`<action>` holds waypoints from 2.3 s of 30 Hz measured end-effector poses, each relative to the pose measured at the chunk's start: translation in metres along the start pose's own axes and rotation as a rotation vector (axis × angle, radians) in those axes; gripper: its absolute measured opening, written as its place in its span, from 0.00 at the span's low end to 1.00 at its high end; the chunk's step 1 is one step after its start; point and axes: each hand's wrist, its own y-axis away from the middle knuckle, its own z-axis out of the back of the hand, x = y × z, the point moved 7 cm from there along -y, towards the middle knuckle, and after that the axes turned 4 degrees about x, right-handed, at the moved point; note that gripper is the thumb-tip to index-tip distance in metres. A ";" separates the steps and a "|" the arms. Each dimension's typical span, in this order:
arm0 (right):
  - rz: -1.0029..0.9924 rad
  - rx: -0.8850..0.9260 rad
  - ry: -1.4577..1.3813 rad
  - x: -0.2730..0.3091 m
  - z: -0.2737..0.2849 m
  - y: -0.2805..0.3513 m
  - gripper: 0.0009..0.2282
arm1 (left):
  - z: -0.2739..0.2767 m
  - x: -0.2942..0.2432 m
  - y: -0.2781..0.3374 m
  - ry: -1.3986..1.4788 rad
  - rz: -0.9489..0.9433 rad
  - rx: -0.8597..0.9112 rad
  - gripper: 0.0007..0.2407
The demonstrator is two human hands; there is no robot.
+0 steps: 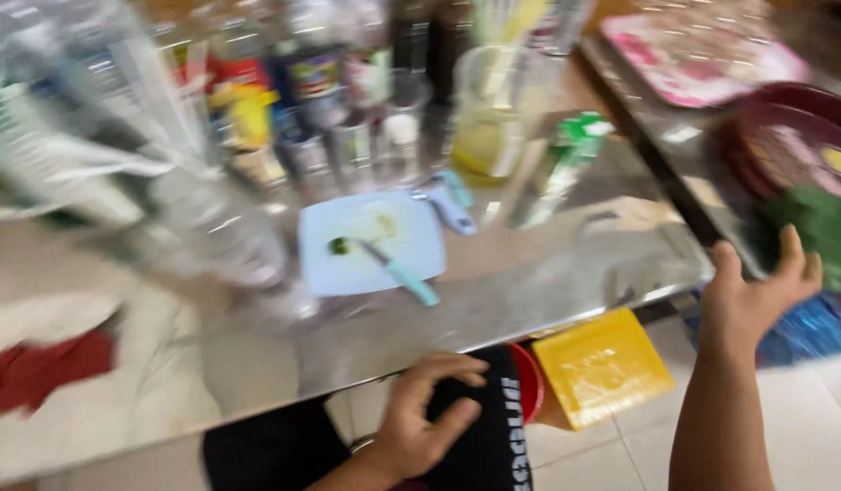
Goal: The person pours a purple liquid from a carton into a plastic cup, adds ice from a cooler, shakes the cup with a lid, pours a yellow liquid, adds more ice, shakes again, and finally pours a red liquid into the cup. The person handles a plastic cup, a carton, a cooler, and several bottles.
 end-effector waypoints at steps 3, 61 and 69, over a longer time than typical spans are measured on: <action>0.198 -0.002 -0.175 0.098 -0.016 0.046 0.21 | 0.073 -0.001 0.032 -0.206 -0.046 -0.256 0.09; 0.441 0.751 0.012 0.350 -0.294 0.154 0.23 | 0.454 -0.089 -0.054 -0.947 -0.085 -0.743 0.28; 0.518 0.627 -0.244 0.350 -0.277 0.155 0.14 | 0.499 -0.064 -0.094 -1.065 0.184 -0.583 0.37</action>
